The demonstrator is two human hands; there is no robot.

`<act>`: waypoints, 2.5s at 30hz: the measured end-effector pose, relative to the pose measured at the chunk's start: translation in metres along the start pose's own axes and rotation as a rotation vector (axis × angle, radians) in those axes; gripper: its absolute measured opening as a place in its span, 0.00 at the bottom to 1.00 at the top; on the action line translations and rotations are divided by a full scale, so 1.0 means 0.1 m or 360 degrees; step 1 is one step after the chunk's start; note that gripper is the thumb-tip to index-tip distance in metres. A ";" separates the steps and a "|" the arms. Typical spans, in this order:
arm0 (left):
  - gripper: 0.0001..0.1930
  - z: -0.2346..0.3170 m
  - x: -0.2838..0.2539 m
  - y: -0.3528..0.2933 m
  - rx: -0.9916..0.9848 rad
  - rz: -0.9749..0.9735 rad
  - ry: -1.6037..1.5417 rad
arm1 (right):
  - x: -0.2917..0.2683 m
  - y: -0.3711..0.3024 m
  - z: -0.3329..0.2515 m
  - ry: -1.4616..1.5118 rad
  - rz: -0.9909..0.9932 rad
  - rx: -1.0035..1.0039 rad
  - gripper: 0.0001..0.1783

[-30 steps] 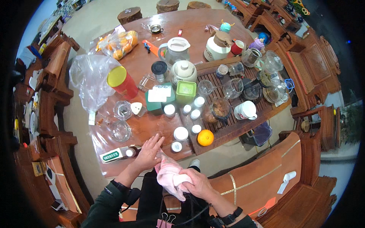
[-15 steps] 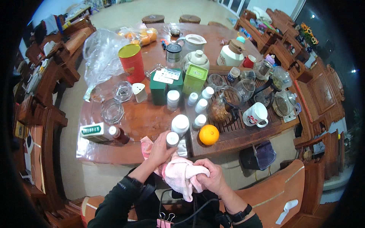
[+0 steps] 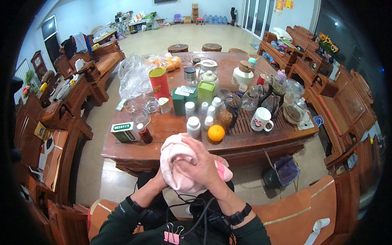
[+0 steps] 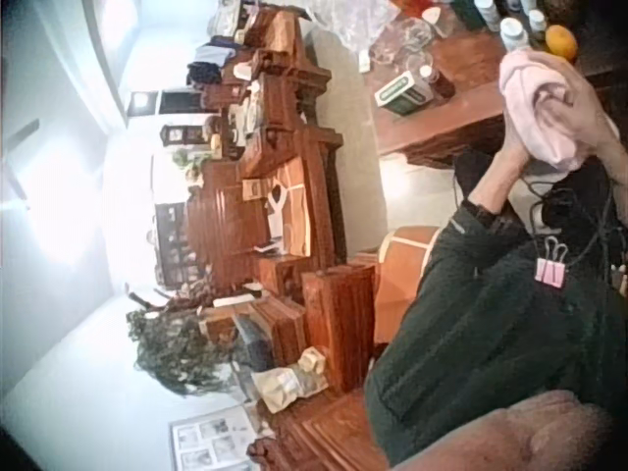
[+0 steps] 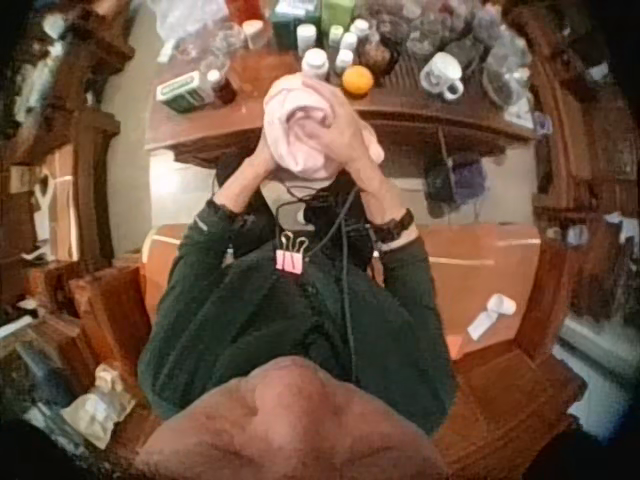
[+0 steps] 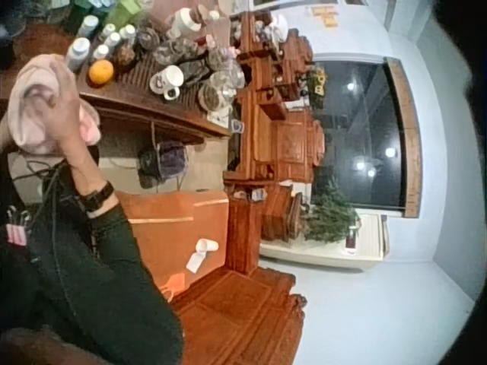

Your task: The person wipes various containers, boxes, and a tin on a wooden table using a pink cloth. They handle items one at a time, wiping each surface and placing them back on the table.

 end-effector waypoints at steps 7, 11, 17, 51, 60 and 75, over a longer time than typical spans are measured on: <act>0.33 -0.05 -0.07 -0.05 -0.0538 0.0162 -0.0920 | 0.12 -0.03 0.62 0.1862 0.0367 0.0842 0.25; 0.32 -0.12 -0.12 0.03 -0.0635 0.0538 -0.1437 | 0.32 -0.08 0.59 0.1955 0.0269 0.0752 0.27; 0.33 -0.11 -0.22 0.04 -0.0408 0.0456 -0.0614 | 0.49 -0.24 0.63 0.1815 0.0358 0.0793 0.31; 0.51 -0.23 -0.46 -0.43 -0.0601 -0.0692 -0.0343 | 0.23 -0.02 0.16 -0.0375 -0.1267 0.0379 0.35; 0.48 -0.48 -0.50 -0.67 -0.0443 -0.0402 0.0102 | 0.57 -0.13 0.45 -0.0577 -0.1258 0.0328 0.36; 0.38 -1.96 -1.30 -1.06 -0.0899 0.1167 0.0626 | 1.81 0.11 1.68 -0.1127 -0.0856 0.0154 0.44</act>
Point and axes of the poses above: each hand's wrist, its own y-axis towards the middle knuckle, its own x-axis out of the palm, z = x × y, the point moved 4 cm from there along y, towards the middle knuckle, and after that the axes turned 3 degrees about y, right-handed, at the moved point
